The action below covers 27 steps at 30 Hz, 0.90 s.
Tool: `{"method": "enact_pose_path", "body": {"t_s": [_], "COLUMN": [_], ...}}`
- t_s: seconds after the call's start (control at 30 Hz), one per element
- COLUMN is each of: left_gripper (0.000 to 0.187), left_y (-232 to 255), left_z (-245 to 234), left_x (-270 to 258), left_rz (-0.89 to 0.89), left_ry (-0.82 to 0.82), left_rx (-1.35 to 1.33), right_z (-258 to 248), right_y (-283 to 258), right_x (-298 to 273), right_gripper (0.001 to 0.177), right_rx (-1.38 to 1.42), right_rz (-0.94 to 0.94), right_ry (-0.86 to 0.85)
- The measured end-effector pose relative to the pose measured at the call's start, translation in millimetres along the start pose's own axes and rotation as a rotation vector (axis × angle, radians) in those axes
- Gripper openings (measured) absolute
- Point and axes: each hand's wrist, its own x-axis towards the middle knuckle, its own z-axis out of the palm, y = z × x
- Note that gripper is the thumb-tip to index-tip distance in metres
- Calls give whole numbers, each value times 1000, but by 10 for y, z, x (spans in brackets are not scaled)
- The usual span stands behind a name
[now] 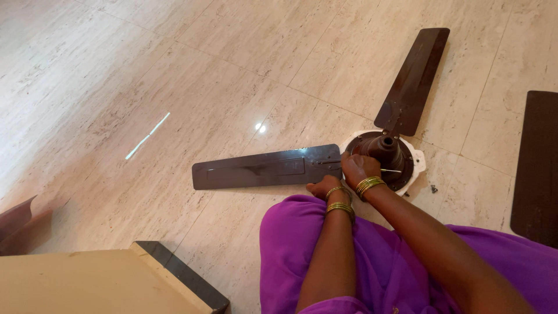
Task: The person sits on the floor and uses a screwdriver to remove screws from the fan blade mounts, detaching each blade from the fan motor housing. The removed blades are placed on the floor beside the fan.
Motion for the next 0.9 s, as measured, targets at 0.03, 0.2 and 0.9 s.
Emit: {"method": "enact_pose_path", "body": {"t_s": [0.03, 0.2, 0.9], "left_gripper": [49, 49, 54], "left_y": [4, -34, 108], "left_z": [-7, 1, -109], "left_x": [-4, 8, -162], "left_rz": [-18, 25, 59], "left_ry": [0, -8, -15], "left_rx": [-4, 15, 48], "right_z": [-65, -281, -87], "right_y": [-12, -34, 12], "right_x": [-18, -47, -9], "right_gripper": [20, 21, 20], "right_rx": [20, 154, -21], "right_rz": [4, 126, -14], "right_ry": [-14, -54, 68]}}
